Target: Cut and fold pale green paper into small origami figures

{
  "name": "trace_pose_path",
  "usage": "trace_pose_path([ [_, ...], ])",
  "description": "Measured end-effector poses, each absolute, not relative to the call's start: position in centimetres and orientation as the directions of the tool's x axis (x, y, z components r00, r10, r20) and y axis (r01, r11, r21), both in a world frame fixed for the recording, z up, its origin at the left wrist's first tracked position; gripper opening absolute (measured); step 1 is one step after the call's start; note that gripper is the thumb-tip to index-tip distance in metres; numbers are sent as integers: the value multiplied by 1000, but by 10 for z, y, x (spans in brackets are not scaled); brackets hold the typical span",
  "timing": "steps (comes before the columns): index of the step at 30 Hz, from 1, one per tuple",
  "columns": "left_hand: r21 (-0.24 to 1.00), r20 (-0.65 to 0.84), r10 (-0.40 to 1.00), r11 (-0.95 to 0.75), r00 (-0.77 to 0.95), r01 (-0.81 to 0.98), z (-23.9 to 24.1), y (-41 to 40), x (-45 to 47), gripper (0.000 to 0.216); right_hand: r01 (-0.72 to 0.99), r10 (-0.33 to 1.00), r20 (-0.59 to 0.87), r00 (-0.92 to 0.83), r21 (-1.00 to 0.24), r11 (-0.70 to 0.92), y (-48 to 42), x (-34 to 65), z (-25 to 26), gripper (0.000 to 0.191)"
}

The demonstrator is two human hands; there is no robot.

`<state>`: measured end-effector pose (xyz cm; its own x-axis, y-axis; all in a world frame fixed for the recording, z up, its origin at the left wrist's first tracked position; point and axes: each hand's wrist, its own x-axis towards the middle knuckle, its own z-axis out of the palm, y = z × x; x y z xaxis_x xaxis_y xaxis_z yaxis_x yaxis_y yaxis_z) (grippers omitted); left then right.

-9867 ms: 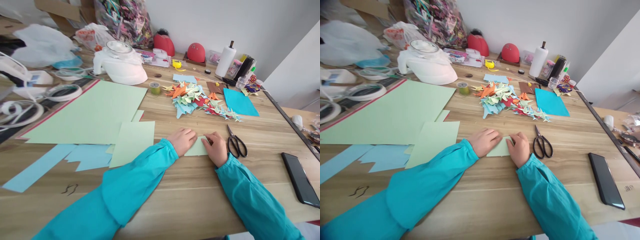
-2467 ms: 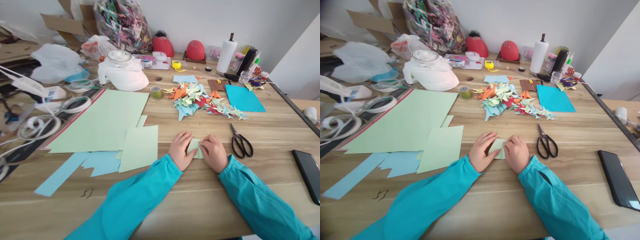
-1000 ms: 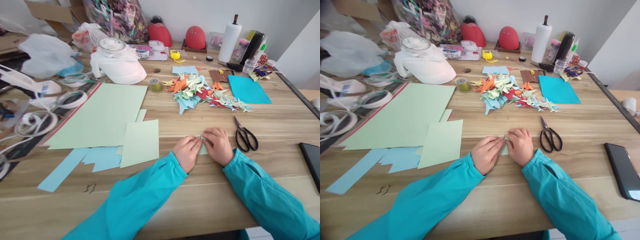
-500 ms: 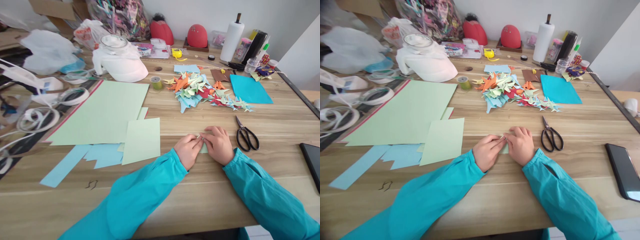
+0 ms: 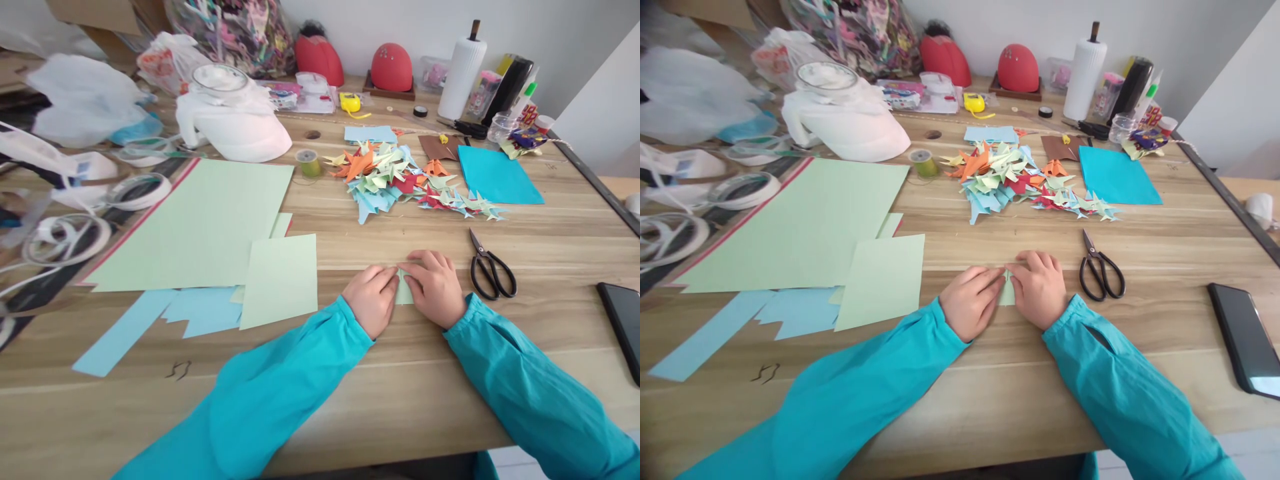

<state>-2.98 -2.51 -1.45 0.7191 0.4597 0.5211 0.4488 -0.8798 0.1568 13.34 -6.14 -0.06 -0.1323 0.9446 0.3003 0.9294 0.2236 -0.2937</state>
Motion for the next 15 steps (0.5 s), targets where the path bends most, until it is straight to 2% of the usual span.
trace_pose_path([
  [10, 81, 506, 451, -874, 735, 480, -19, -25, -30, 28, 934, 947, 293, -134, -281, 220, -61, 133, 0, 30],
  [15, 116, 498, 487, -857, 717, 502, -19, -26, -28, 26, 937, 949, 285, -132, -276, 213, -61, 133, 0, 30],
])
